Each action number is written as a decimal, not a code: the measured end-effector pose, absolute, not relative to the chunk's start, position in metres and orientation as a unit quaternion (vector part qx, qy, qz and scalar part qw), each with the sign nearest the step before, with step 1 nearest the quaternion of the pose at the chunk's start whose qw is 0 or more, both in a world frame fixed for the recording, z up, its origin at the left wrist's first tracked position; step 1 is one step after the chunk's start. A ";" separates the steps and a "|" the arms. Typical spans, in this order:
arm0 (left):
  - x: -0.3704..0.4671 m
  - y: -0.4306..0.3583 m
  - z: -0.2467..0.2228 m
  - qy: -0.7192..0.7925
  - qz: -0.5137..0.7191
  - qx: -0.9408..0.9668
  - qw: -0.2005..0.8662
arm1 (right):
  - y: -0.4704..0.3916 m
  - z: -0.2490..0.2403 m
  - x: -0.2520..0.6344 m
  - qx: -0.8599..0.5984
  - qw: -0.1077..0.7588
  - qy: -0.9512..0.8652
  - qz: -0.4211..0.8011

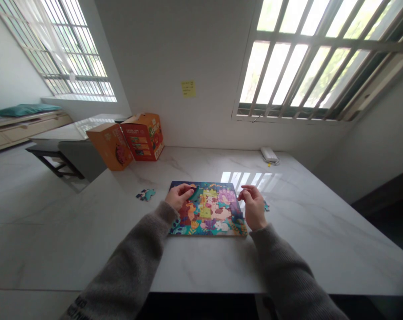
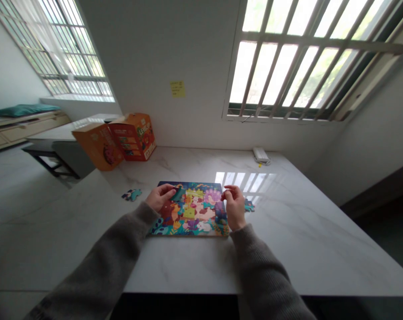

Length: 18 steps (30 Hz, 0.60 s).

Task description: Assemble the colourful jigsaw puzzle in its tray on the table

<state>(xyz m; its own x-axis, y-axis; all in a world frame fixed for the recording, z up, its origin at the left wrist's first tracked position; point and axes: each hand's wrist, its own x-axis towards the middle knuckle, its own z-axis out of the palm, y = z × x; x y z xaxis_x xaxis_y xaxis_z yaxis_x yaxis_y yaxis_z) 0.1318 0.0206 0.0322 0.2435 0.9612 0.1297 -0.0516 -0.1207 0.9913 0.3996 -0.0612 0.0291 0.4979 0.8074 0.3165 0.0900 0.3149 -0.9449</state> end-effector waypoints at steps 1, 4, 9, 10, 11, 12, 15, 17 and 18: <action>0.137 0.016 0.031 0.387 0.456 0.596 0.536 | -0.063 0.030 0.397 -0.526 0.677 -0.445 0.259; 0.150 0.003 0.026 0.368 0.405 0.642 0.536 | -0.068 0.033 0.384 -0.519 0.630 -0.515 0.263; 0.159 -0.007 0.022 0.352 0.352 0.685 0.532 | -0.074 0.038 0.382 -0.503 0.480 -0.687 0.210; 0.159 -0.007 0.022 0.355 0.351 0.688 0.527 | -0.075 0.038 0.388 -0.512 0.445 -0.712 0.184; 0.158 -0.007 0.023 0.358 0.350 0.689 0.523 | -0.075 0.038 0.396 -0.523 0.413 -0.728 0.162; 0.158 -0.006 0.023 0.360 0.350 0.691 0.519 | -0.076 0.037 0.406 -0.537 0.388 -0.735 0.148; 0.157 -0.005 0.022 0.362 0.345 0.697 0.514 | -0.082 0.030 0.435 -0.577 0.337 -0.728 0.149; 0.157 -0.006 0.020 0.361 0.336 0.700 0.517 | -0.089 0.024 0.449 -0.596 0.323 -0.717 0.162; 0.158 -0.006 0.020 0.362 0.331 0.700 0.519 | -0.093 0.021 0.453 -0.602 0.316 -0.714 0.169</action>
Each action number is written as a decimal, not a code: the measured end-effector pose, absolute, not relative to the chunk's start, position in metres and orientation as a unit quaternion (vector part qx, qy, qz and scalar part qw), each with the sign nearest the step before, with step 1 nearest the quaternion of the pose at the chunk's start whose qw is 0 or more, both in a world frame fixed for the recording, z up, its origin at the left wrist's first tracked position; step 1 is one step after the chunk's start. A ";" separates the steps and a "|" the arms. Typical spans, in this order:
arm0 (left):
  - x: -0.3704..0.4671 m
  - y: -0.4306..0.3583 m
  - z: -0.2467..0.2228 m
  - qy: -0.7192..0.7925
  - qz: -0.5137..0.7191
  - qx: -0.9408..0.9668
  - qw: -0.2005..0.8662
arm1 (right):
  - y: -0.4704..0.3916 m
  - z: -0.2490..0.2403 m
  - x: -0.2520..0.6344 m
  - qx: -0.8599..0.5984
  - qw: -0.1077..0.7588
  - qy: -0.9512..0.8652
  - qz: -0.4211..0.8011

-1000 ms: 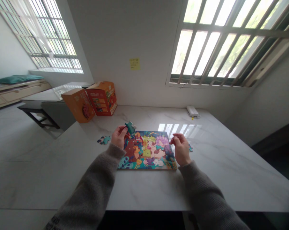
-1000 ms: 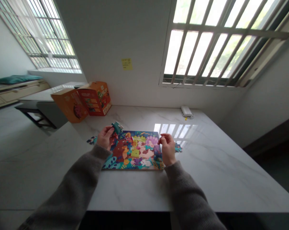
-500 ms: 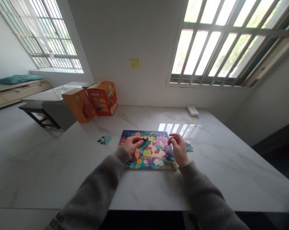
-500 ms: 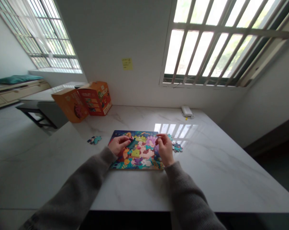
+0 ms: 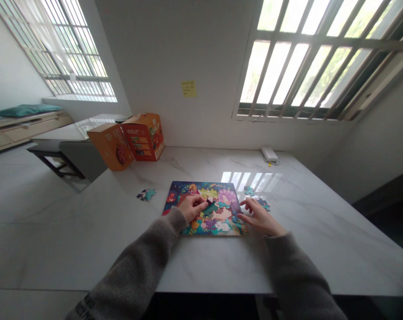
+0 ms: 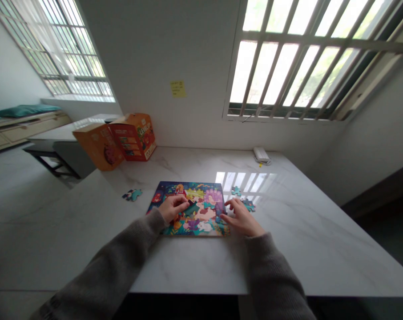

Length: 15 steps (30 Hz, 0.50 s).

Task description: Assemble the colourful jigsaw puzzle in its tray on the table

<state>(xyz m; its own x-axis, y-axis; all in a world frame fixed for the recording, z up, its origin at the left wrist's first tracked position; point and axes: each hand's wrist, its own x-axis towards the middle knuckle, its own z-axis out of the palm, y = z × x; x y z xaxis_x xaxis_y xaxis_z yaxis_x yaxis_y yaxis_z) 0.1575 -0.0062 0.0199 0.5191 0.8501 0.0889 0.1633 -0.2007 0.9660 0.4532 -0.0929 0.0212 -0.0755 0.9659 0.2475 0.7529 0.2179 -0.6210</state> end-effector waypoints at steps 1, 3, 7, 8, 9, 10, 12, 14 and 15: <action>0.158 -0.007 0.020 0.362 0.326 0.701 0.521 | -0.096 0.018 0.456 -0.607 0.309 -0.712 0.173; 0.158 -0.008 0.020 0.362 0.324 0.699 0.525 | -0.101 0.014 0.459 -0.614 0.292 -0.711 0.178; 0.159 -0.008 0.020 0.358 0.332 0.693 0.531 | -0.103 0.008 0.460 -0.621 0.276 -0.709 0.188; 0.159 -0.008 0.020 0.357 0.333 0.692 0.532 | -0.103 0.007 0.460 -0.620 0.279 -0.708 0.190; 0.158 -0.007 0.019 0.356 0.332 0.691 0.533 | -0.103 0.007 0.460 -0.619 0.284 -0.707 0.192; 0.158 -0.007 0.019 0.356 0.331 0.691 0.535 | -0.102 0.008 0.459 -0.617 0.291 -0.705 0.194; 0.158 -0.007 0.018 0.357 0.329 0.690 0.537 | -0.103 0.009 0.457 -0.614 0.306 -0.698 0.204; 0.158 -0.007 0.019 0.357 0.328 0.693 0.534 | -0.103 0.012 0.455 -0.608 0.324 -0.688 0.227; 0.158 -0.007 0.019 0.357 0.329 0.695 0.531 | -0.103 0.014 0.454 -0.601 0.339 -0.682 0.241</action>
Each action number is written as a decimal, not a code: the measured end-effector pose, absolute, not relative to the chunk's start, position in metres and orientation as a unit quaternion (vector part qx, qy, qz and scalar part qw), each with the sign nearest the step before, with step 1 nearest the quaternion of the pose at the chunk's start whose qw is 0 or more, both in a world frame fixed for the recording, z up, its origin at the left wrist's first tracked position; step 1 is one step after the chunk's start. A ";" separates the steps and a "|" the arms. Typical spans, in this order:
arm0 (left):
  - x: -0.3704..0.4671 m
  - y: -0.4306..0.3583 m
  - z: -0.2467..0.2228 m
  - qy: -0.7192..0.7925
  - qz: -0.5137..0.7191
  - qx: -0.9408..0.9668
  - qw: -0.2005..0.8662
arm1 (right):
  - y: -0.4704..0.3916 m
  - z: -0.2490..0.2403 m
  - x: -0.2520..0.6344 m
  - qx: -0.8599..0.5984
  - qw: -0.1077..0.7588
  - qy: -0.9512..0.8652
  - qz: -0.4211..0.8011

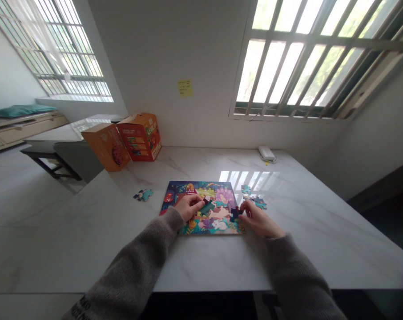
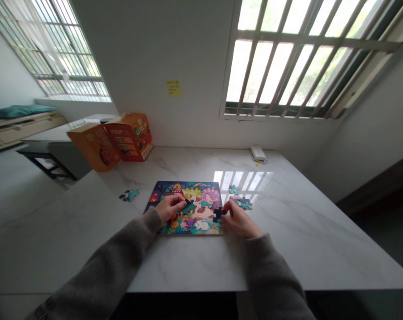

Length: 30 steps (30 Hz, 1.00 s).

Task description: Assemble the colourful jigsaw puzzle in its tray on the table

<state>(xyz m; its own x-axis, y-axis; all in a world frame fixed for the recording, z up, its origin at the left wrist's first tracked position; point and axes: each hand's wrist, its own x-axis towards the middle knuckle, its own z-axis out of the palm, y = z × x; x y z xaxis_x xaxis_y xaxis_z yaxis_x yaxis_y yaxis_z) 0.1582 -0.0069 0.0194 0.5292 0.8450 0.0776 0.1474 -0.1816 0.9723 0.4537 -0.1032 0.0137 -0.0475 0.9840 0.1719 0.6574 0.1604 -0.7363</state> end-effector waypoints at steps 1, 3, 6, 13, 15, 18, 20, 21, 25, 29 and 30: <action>0.158 -0.007 0.020 0.357 0.330 0.697 0.527 | -0.103 0.015 0.453 -0.592 0.359 -0.675 0.255; 0.158 -0.008 0.021 0.356 0.332 0.702 0.520 | -0.102 0.016 0.454 -0.566 0.410 -0.655 0.288; 0.159 -0.008 0.022 0.354 0.334 0.704 0.517 | -0.101 0.013 0.461 -0.546 0.469 -0.607 0.336; 0.160 -0.009 0.023 0.352 0.334 0.693 0.533 | -0.106 0.000 0.485 -0.625 0.455 -0.561 0.296; 0.160 -0.010 0.024 0.352 0.336 0.682 0.546 | -0.110 -0.001 0.491 -0.659 0.424 -0.566 0.256; 0.161 -0.011 0.026 0.344 0.337 0.652 0.586 | -0.115 -0.002 0.496 -0.694 0.362 -0.589 0.198; 0.162 -0.013 0.025 0.335 0.332 0.635 0.611 | -0.116 -0.002 0.498 -0.699 0.339 -0.606 0.170; 0.163 -0.014 0.025 0.331 0.332 0.627 0.622 | -0.116 -0.002 0.499 -0.698 0.335 -0.613 0.157; 0.165 -0.015 0.023 0.306 0.322 0.601 0.664 | -0.113 0.004 0.491 -0.695 0.376 -0.599 0.130; 0.166 -0.013 0.023 0.315 0.337 0.616 0.639 | -0.107 0.021 0.454 -0.637 0.442 -0.609 0.169; 0.166 -0.013 0.023 0.315 0.342 0.618 0.634 | -0.105 0.026 0.440 -0.616 0.440 -0.631 0.170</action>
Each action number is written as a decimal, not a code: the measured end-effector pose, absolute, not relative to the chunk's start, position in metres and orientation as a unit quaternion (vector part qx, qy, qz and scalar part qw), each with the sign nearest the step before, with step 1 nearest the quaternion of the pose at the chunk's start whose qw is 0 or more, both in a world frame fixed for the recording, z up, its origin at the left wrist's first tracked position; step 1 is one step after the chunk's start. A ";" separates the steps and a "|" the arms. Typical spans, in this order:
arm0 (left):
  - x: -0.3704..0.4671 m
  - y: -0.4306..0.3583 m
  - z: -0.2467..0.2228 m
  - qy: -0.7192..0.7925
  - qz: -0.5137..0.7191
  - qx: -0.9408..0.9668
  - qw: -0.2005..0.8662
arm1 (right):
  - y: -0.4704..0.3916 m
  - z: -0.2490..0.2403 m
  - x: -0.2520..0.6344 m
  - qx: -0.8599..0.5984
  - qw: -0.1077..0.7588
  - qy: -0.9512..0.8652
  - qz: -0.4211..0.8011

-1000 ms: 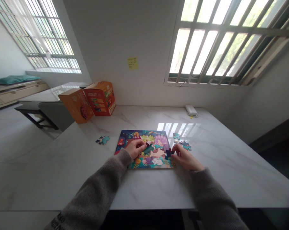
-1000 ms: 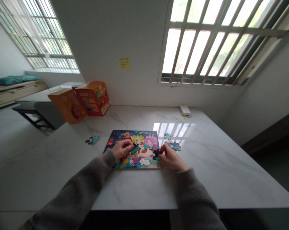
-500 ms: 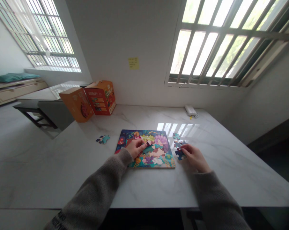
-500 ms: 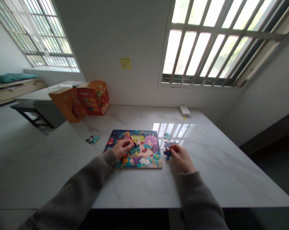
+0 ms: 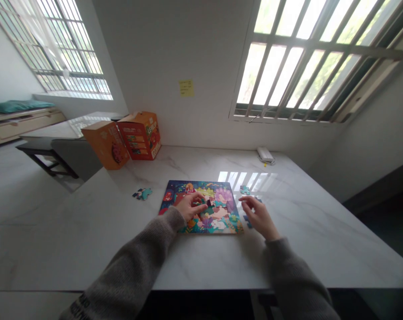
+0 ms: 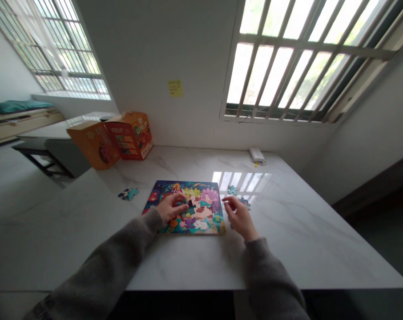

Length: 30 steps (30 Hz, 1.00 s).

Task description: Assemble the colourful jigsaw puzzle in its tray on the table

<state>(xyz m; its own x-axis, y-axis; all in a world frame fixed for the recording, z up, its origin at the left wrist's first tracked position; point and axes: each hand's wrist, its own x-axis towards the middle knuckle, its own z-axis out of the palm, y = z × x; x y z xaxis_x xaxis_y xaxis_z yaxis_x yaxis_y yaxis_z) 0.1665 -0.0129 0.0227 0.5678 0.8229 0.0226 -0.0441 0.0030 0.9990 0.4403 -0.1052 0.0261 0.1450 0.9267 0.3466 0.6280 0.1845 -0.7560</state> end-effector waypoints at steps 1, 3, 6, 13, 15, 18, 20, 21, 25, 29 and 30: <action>0.167 -0.013 0.023 0.312 0.345 0.619 0.633 | -0.103 0.031 0.426 -0.596 0.438 -0.650 0.175; 0.167 -0.013 0.023 0.295 0.338 0.624 0.640 | -0.098 0.038 0.400 -0.558 0.434 -0.678 0.203; 0.166 -0.014 0.024 0.283 0.318 0.646 0.634 | -0.088 0.043 0.371 -0.509 0.425 -0.703 0.257; 0.164 -0.007 0.017 0.300 0.360 0.623 0.626 | -0.073 0.033 0.365 -0.505 0.437 -0.679 0.305; 0.164 -0.007 0.017 0.301 0.379 0.603 0.635 | -0.072 0.031 0.369 -0.508 0.452 -0.658 0.323; 0.163 -0.008 0.022 0.293 0.398 0.597 0.632 | -0.074 0.031 0.373 -0.511 0.469 -0.634 0.342; 0.161 -0.008 0.027 0.291 0.416 0.597 0.621 | -0.075 0.032 0.378 -0.521 0.484 -0.616 0.338; 0.160 -0.007 0.028 0.293 0.427 0.597 0.612 | -0.075 0.033 0.382 -0.529 0.498 -0.602 0.331; 0.153 -0.002 0.032 0.313 0.469 0.594 0.574 | -0.074 0.035 0.400 -0.547 0.578 -0.532 0.290; 0.152 0.001 0.030 0.323 0.462 0.602 0.565 | -0.072 0.030 0.411 -0.544 0.611 -0.498 0.288; 0.152 0.000 0.029 0.322 0.457 0.606 0.565 | -0.072 0.029 0.411 -0.543 0.611 -0.498 0.290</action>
